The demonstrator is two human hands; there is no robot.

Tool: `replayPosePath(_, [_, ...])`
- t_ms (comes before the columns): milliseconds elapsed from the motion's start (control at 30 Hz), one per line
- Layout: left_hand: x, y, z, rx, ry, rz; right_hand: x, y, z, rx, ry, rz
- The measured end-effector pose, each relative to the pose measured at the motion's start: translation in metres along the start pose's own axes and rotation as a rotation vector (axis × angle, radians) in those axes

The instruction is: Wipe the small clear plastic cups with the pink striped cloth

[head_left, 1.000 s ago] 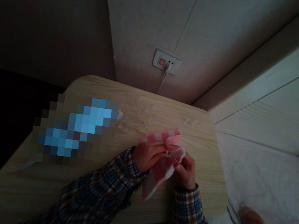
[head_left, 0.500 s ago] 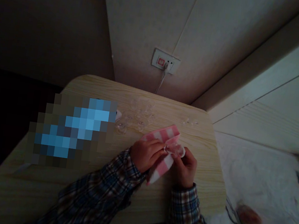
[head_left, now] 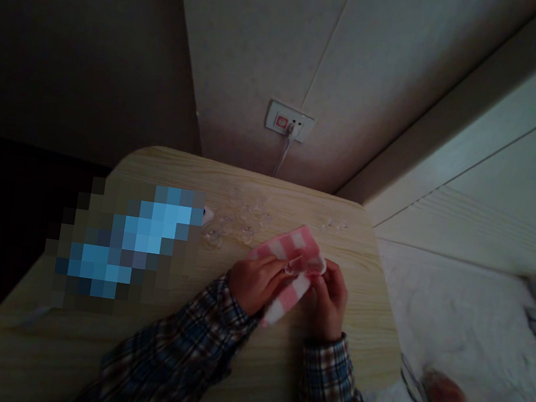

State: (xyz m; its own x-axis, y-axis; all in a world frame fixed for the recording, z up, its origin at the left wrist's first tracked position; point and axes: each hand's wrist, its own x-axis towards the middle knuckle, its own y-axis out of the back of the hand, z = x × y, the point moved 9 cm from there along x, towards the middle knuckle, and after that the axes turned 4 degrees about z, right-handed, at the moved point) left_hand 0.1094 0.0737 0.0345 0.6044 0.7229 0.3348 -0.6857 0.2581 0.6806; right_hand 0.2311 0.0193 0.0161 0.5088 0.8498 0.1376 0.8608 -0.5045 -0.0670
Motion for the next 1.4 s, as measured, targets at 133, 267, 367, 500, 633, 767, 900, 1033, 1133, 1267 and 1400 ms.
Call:
replayPosePath(133, [0.0,-0.002,-0.002,0.016,0.015,-0.015,-0.003,-0.001,0.003,-0.028,-0.009,-0.037])
replayPosePath(267, [0.0,-0.003,-0.003,0.028,0.023,-0.008,-0.005,-0.005,0.005,-0.021,-0.013,-0.095])
replayPosePath(367, [-0.001,-0.003,-0.005,0.036,0.035,-0.007,-0.005,-0.007,0.005,-0.065,-0.014,-0.116])
replayPosePath(500, [-0.003,-0.005,-0.003,0.058,0.018,-0.01,-0.006,-0.005,0.008,-0.142,-0.019,-0.107])
replayPosePath(633, [-0.004,-0.006,0.001,0.123,-0.014,0.011,-0.007,-0.001,0.009,-0.246,0.004,-0.086])
replayPosePath(767, [-0.003,0.0,0.004,0.099,0.0,0.037,-0.008,0.007,0.009,-0.31,0.029,-0.026])
replayPosePath(900, [-0.003,0.005,0.007,0.08,0.002,0.029,-0.01,0.012,0.011,-0.29,0.026,0.033])
replayPosePath(1033, [-0.004,0.002,0.01,0.042,-0.02,-0.015,-0.01,0.01,0.009,-0.264,0.024,0.03])
replayPosePath(1133, [-0.006,0.001,0.011,0.015,-0.015,-0.02,-0.009,0.006,0.005,-0.239,0.031,0.002])
replayPosePath(1267, [-0.007,0.003,0.011,-0.013,0.003,-0.008,-0.009,0.004,0.003,-0.2,0.03,-0.024])
replayPosePath(1400, [-0.004,0.002,0.011,-0.133,0.042,-0.039,-0.009,0.004,0.004,-0.202,0.022,-0.039])
